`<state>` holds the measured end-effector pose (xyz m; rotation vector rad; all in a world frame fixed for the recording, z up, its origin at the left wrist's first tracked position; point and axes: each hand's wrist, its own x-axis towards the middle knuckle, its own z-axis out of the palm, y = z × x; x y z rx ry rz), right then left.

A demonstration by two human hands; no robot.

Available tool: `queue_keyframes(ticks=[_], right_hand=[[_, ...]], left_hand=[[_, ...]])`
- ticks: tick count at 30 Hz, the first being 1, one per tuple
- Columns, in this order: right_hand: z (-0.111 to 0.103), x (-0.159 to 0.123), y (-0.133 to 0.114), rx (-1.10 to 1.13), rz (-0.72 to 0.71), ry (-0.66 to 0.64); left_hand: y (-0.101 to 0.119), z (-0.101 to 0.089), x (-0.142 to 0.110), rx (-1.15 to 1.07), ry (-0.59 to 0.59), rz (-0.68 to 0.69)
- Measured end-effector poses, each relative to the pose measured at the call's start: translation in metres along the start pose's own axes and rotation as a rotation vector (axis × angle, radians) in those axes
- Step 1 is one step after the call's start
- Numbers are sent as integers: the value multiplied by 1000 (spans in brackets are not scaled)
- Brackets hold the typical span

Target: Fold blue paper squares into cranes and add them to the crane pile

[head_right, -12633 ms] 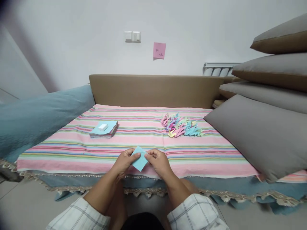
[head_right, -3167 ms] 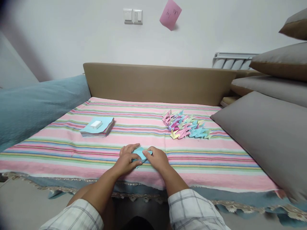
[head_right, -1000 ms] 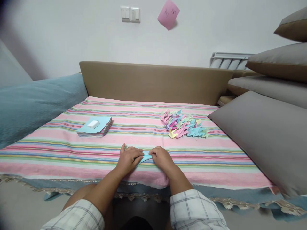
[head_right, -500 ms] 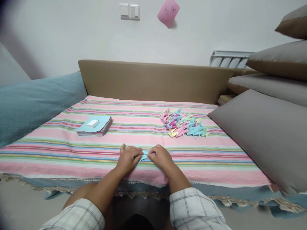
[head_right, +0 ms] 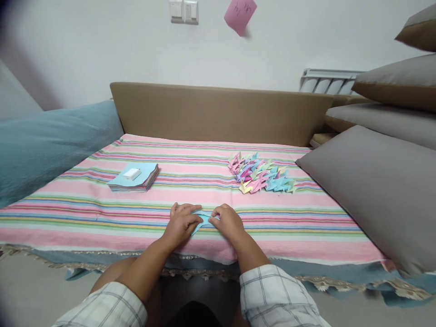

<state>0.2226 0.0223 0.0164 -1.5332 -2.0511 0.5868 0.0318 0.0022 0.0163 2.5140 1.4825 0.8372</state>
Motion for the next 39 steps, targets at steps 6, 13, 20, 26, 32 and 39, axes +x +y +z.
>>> queue_keyframes(ticks=[6,13,20,26,32,39], right_hand=[[0,1,1,-4,18,-9],[1,0,-1,-37,6,9],[-2,-2,4,134,75,-39],[3,-3,7,251,115,-53],[1,-2,0,261,121,-74],[1,0,-3,214,140,-71]], left_hand=[[-6,-3,-8,83,-34,57],[-8,-2,-9,131,-69,82],[-9,2,-15,114,-54,24],[-14,6,-17,101,-16,33],[-17,8,-15,78,2,51],[-10,4,-16,113,58,60]])
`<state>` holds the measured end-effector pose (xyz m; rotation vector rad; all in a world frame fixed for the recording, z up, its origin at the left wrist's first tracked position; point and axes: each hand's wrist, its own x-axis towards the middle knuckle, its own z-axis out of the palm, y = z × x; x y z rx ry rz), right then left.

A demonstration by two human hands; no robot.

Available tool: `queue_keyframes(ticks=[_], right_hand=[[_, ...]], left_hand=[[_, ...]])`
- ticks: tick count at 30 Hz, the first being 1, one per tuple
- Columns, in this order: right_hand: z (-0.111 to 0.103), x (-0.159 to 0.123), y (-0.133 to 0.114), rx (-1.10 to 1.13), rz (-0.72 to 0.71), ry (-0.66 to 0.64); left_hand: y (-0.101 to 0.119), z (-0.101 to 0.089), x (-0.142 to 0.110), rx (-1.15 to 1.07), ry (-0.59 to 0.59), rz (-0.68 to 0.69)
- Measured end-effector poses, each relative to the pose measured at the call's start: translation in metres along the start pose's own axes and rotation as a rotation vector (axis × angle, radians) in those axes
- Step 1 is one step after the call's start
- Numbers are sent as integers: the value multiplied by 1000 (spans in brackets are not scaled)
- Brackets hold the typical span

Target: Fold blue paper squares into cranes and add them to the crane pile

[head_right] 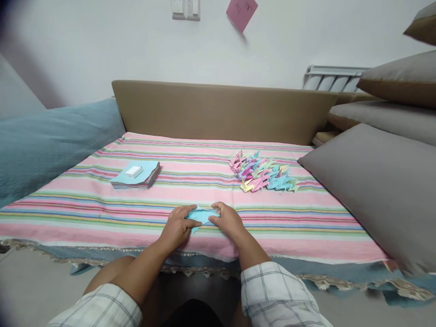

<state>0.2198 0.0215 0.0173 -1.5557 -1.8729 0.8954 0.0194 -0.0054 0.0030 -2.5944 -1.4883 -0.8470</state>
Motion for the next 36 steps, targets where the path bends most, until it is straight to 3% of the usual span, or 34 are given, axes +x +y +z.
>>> queue_keyframes(ticks=[4,6,8,12,16,36], right_hand=[[2,2,4,-6,-6,11],[3,2,5,-2,-8,11],[3,2,6,9,-18,9],[2,2,5,14,-12,-2],[1,3,5,17,-7,-12],[1,4,8,47,-5,-44]], left_hand=[[19,-11,-5,147,150,45],[30,-12,-11,163,119,166],[38,-9,-17,161,6,221],[44,3,-31,174,-110,158],[41,9,-37,154,-140,105],[29,-7,-37,246,-185,-46]])
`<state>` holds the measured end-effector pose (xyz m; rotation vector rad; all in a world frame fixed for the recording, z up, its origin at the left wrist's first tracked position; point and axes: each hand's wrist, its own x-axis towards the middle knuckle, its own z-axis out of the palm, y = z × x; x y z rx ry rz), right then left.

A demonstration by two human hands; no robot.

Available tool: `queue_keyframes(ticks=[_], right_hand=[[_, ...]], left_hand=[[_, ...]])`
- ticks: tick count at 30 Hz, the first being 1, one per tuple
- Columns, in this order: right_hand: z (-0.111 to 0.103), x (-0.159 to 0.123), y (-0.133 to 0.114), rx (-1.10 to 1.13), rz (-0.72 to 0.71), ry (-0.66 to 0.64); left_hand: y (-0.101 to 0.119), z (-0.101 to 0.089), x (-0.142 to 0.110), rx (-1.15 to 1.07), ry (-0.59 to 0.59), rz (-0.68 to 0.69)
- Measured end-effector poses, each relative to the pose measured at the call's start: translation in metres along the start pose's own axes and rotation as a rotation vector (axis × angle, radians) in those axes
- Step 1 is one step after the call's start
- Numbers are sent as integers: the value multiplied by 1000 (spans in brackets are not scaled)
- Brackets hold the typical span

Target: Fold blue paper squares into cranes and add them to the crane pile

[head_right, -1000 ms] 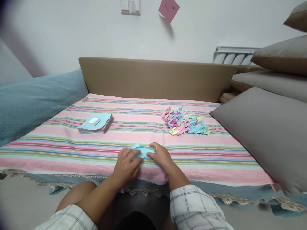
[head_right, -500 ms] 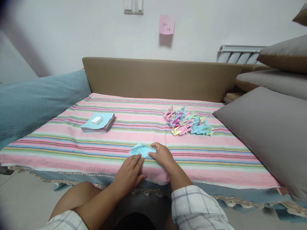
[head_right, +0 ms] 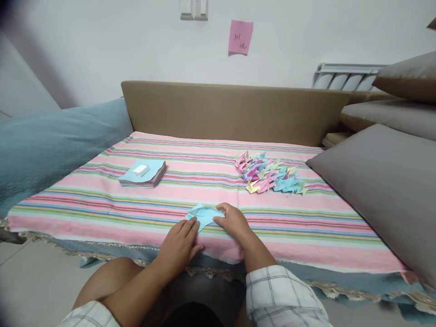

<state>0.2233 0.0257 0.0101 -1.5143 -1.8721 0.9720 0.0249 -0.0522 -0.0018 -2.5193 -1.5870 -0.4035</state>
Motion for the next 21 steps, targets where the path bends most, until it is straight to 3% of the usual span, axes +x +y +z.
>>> queue_keyframes(ticks=[9,13,16,21], right_hand=[[0,1,1,-35,2,-4],[0,2,1,-57,-6,8],[0,2,2,-57,-5,11],[1,2,2,-62,-2,9]], left_hand=[[-10,-3,-1,-101,89,11],[-26,-6,13,-271,155,-121],[-37,-10,28,-318,111,-260],[-49,-13,42,-391,4,-308]])
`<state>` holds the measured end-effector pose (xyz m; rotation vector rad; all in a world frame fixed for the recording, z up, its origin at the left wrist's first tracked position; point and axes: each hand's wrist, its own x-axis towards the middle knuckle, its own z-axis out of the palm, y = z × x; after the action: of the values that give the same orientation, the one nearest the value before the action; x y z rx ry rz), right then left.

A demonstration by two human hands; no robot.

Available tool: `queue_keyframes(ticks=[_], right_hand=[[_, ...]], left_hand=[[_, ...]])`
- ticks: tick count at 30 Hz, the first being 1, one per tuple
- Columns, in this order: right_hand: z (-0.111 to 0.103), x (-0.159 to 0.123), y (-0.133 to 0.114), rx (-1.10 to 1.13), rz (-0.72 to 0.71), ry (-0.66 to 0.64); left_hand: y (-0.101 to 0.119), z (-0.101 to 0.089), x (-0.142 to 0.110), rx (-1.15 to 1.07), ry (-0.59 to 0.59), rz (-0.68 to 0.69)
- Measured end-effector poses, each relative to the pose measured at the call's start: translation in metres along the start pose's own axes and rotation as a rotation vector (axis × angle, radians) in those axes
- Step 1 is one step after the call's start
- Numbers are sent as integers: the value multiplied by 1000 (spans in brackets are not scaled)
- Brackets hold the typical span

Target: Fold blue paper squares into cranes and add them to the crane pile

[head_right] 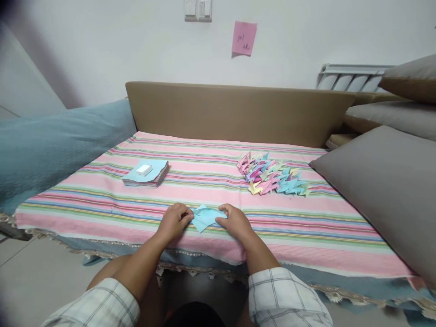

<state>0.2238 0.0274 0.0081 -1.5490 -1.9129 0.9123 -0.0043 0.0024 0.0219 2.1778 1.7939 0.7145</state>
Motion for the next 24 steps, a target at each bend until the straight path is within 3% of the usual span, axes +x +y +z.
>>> queue_keyframes(ticks=[12,24], right_hand=[[0,0,1,13,-14,-10],[1,-1,-1,-2,-9,-6]], left_hand=[[-8,-14,16,72,-176,3],[-3,-9,12,95,-87,-33]])
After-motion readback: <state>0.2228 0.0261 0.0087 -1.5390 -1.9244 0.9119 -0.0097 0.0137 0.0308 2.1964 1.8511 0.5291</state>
